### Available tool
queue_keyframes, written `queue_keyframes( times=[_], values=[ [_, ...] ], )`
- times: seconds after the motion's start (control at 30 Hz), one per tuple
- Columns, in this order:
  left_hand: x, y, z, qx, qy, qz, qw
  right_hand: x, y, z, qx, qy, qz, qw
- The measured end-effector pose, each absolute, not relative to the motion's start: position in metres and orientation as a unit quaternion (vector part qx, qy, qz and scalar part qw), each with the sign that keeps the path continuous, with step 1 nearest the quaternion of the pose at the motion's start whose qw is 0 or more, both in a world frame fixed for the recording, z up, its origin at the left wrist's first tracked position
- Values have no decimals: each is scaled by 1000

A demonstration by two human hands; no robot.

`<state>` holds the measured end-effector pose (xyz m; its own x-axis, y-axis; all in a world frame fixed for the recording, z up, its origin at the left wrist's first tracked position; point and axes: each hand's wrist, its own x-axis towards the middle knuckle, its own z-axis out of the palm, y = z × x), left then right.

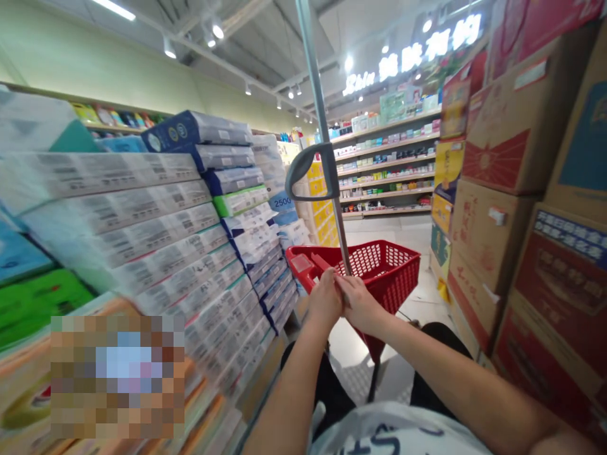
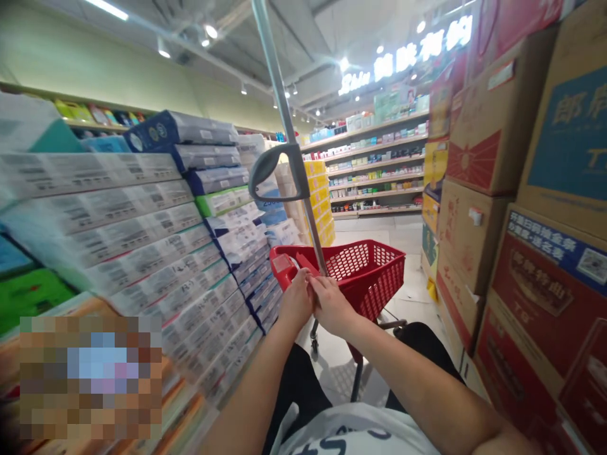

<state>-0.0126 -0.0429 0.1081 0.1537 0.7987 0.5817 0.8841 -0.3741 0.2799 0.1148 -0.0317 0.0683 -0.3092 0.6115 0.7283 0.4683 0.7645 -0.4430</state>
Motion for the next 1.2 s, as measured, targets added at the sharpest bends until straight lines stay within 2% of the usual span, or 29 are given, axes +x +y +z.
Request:
queue_keyframes(
  times=[0.17,0.37,0.5,0.63,0.73,0.83,1.03,1.2],
  values=[
    [-13,-47,115,-779,-494,-375,91,123,-29,63,-326,-788,89,514],
    [-5,-45,103,-774,-540,-247,220,143,-31,40,-286,-770,102,561],
    [-6,-43,101,-767,-538,-246,249,166,-19,27,-310,-758,105,565],
    [-8,-43,104,-763,-533,-257,261,181,-4,70,-396,-645,119,643],
    [-9,-43,106,-766,-528,-249,270,172,-3,126,-349,-637,128,675],
    [-11,-43,105,-775,-514,-249,271,153,-6,155,-308,-678,144,652],
    [-24,-37,101,-791,-494,-247,264,133,2,123,-339,-695,290,564],
    [-40,-26,105,-804,-493,-222,250,125,16,131,-306,-708,279,572]
  ],
)
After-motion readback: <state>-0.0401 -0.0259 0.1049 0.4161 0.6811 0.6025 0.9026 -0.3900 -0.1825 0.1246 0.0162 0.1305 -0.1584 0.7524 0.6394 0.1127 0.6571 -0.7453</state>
